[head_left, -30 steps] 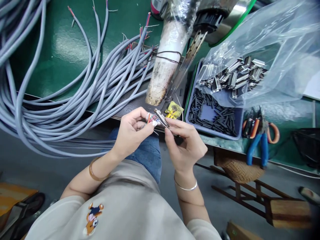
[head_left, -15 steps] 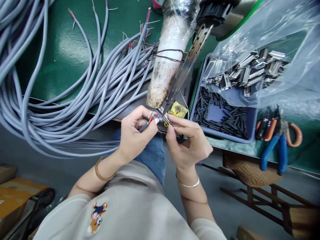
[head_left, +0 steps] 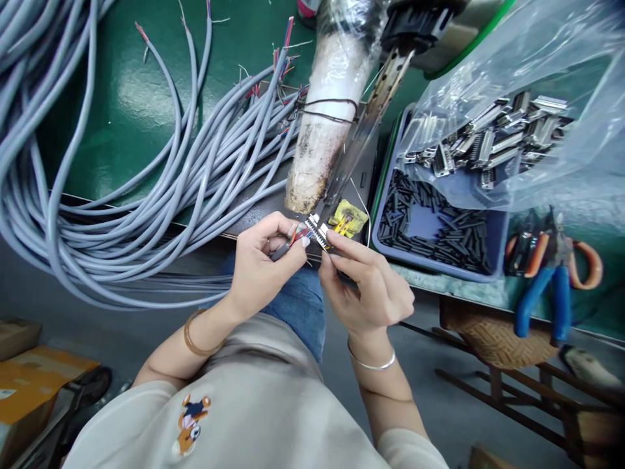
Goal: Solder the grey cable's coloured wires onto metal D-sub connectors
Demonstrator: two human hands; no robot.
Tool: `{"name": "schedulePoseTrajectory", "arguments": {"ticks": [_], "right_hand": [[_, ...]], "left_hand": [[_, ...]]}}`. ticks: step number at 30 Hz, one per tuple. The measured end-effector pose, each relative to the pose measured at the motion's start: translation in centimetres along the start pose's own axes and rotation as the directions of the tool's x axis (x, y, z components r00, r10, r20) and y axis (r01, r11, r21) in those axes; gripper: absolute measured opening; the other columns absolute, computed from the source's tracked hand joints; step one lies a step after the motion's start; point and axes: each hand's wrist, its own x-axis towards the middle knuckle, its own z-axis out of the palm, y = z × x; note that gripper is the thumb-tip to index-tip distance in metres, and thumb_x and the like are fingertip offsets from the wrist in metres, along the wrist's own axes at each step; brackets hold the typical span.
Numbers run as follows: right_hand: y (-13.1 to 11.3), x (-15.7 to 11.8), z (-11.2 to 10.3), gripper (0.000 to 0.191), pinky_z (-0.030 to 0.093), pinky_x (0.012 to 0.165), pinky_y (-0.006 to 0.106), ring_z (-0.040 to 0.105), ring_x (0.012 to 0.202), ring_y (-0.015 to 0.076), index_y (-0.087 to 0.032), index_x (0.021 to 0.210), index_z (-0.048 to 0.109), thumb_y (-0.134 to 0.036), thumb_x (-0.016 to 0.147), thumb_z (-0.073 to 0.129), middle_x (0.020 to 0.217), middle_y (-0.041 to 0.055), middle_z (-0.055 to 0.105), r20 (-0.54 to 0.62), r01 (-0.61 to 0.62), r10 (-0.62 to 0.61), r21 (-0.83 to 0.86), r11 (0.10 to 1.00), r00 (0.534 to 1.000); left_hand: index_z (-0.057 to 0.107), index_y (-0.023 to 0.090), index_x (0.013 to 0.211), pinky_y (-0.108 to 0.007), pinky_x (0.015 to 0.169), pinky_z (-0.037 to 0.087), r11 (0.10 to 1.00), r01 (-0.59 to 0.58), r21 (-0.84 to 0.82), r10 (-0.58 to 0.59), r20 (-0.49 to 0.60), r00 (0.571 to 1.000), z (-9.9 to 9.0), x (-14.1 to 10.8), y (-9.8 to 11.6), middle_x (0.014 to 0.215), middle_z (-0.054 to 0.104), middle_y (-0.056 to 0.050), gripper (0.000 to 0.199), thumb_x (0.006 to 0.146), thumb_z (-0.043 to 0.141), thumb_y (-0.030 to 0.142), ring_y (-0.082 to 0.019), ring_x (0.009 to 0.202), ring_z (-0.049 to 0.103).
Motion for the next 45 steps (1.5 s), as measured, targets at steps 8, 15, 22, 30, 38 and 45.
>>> {"name": "schedulePoseTrajectory", "arguments": {"ticks": [8, 15, 22, 30, 38, 45], "right_hand": [[-0.6, 0.1, -0.7, 0.021, 0.066, 0.076, 0.024, 0.081, 0.085, 0.0171, -0.023, 0.095, 0.067, -0.009, 0.084, 0.079, 0.106, 0.0032, 0.083, -0.007, 0.001, -0.001, 0.006, 1.0, 1.0], [-1.5, 0.2, -1.6, 0.014, 0.065, 0.068, 0.024, 0.08, 0.083, 0.0157, -0.022, 0.085, 0.066, -0.012, 0.087, 0.074, 0.095, 0.0005, 0.082, 0.154, -0.363, 0.335, 0.233, 0.902, 0.93], [-2.1, 0.4, -3.5, 0.006, 0.053, 0.047, 0.022, 0.07, 0.055, 0.0122, -0.022, 0.096, 0.074, -0.017, 0.092, 0.071, 0.08, -0.0006, 0.078, -0.074, -0.413, 0.438, 0.224, 0.883, 0.896], [-2.7, 1.1, -4.5, 0.023, 0.047, 0.048, 0.022, 0.051, 0.042, 0.0065, -0.029, 0.113, 0.078, -0.02, 0.093, 0.07, 0.07, -0.0046, 0.073, 0.149, -0.301, 0.292, 0.046, 0.952, 0.945], [-2.5, 1.6, -3.7, 0.024, 0.049, 0.057, 0.015, 0.057, 0.05, 0.0029, -0.02, 0.114, 0.076, -0.012, 0.093, 0.07, 0.078, -0.0036, 0.078, 0.284, -0.191, 0.16, 0.085, 0.978, 0.945], [-2.7, 1.1, -4.2, 0.029, 0.045, 0.056, 0.02, 0.054, 0.05, 0.0057, -0.023, 0.123, 0.075, -0.016, 0.095, 0.068, 0.067, -0.0032, 0.071, 0.3, -0.153, 0.155, -0.03, 0.988, 0.941]], "left_hand": [[0.063, 0.017, 0.08, -0.015, 0.052, 0.041, 0.996, 0.047, -0.077, -0.042, 0.054, 0.998, -0.4, -0.5, 0.1, 0.07, 0.062, 0.003, 0.015, 0.076, 0.077, 0.02, -0.004, 0.054, 0.048], [0.064, 0.017, 0.084, -0.015, 0.043, 0.035, 0.973, 0.082, -0.215, -0.056, 0.128, 0.99, -1.4, -1.2, 0.3, 0.056, 0.053, 0.008, 0.014, 0.076, 0.075, 0.022, -0.002, 0.043, 0.039], [0.065, 0.016, 0.082, -0.016, 0.041, 0.039, 0.944, 0.234, -0.231, -0.172, 0.261, 0.95, -1.6, -1.4, 0.7, 0.057, 0.062, 0.004, 0.017, 0.072, 0.078, 0.019, -0.004, 0.042, 0.045], [0.067, 0.016, 0.081, -0.015, 0.047, 0.044, 0.94, 0.248, -0.234, -0.173, 0.3, 0.938, -1.0, -1.8, 0.7, 0.06, 0.063, 0.004, 0.015, 0.069, 0.075, 0.011, -0.005, 0.048, 0.051], [0.067, 0.015, 0.082, -0.015, 0.052, 0.045, 0.943, 0.23, -0.239, -0.135, 0.357, 0.924, -1.1, -2.1, 0.2, 0.064, 0.063, 0.004, 0.014, 0.071, 0.074, 0.01, -0.004, 0.051, 0.05], [0.068, 0.014, 0.081, -0.015, 0.053, 0.048, 0.965, 0.203, -0.168, -0.141, 0.321, 0.937, -1.2, -1.9, 0.2, 0.06, 0.059, 0.006, 0.007, 0.075, 0.072, 0.015, -0.003, 0.047, 0.046]]}}
